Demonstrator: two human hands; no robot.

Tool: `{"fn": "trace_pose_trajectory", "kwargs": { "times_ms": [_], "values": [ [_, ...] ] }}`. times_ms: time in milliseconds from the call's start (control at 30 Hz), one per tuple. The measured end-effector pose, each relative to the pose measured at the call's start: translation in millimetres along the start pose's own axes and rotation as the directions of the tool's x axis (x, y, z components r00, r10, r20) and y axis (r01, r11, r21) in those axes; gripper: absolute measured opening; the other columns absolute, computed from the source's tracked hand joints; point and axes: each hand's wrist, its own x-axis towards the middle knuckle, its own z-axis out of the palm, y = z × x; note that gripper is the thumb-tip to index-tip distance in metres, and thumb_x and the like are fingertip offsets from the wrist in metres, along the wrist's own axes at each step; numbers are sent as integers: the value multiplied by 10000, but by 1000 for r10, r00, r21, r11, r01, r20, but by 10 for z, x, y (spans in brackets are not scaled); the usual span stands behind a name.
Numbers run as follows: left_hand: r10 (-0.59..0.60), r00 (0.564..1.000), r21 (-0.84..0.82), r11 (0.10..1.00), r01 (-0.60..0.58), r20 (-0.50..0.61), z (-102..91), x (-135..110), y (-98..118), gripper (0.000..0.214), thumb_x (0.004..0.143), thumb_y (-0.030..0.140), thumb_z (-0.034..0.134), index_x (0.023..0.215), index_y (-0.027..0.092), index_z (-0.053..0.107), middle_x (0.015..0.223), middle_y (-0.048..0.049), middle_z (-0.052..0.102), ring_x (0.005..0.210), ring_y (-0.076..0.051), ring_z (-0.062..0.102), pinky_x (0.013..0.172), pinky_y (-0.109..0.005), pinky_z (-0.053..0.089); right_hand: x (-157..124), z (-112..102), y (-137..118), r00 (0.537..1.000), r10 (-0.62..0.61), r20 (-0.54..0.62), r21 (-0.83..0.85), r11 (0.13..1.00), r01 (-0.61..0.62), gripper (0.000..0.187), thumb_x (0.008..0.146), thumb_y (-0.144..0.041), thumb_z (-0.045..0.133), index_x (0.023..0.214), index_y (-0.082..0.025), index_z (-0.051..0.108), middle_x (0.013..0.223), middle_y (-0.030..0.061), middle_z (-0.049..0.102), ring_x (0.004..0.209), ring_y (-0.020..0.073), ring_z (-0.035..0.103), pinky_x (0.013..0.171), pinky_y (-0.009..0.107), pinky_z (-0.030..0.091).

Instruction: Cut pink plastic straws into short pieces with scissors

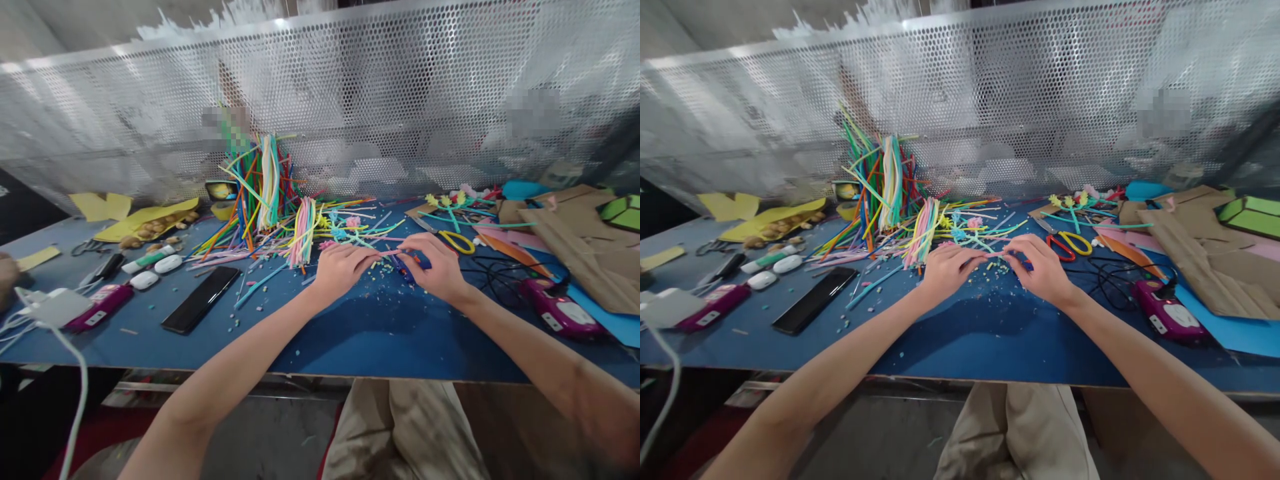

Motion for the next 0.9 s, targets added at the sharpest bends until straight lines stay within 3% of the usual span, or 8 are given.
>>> {"fn": "trace_pose_trajectory", "kwargs": {
  "times_ms": [200,400,533,733,900],
  "values": [
    [17,1000,54,998,-17,6,17,5,-20,144,913,368,653,950,258,739,768,34,751,662,-111,651,695,-279,428,-8,22,21,1000,-9,12,-10,1000,9,123,903,-197,650,1012,-246,679,960,43,711,908,198,670,859,378,554],
    [-17,1000,31,999,17,4,-12,10,-44,165,935,372,617,944,268,744,827,28,763,680,-120,652,689,-287,459,-13,-2,44,1000,19,-16,4,1000,-19,126,913,-170,621,956,-252,707,918,36,727,866,191,673,830,362,543],
    [-42,999,-1,999,42,28,-14,4,-40,198,947,374,595,945,249,749,849,-1,763,706,-128,656,710,-281,488,-3,6,55,999,26,23,-7,1000,-26,106,921,-228,618,972,-254,706,939,44,725,885,206,671,831,384,532],
    [-41,998,-12,999,42,40,3,-1,-12,170,928,375,627,932,259,751,814,17,758,678,-118,646,693,-267,472,-5,43,51,993,-51,104,-116,991,63,148,900,-266,677,1044,-269,710,1008,11,749,918,194,667,843,375,476],
    [-48,999,-13,999,48,26,3,-5,7,163,911,386,648,903,262,754,766,26,753,655,-117,640,676,-270,458,-23,71,34,998,-30,48,-145,989,37,64,889,-275,699,939,-278,738,913,-16,763,854,179,663,816,362,444]
  ]
}}
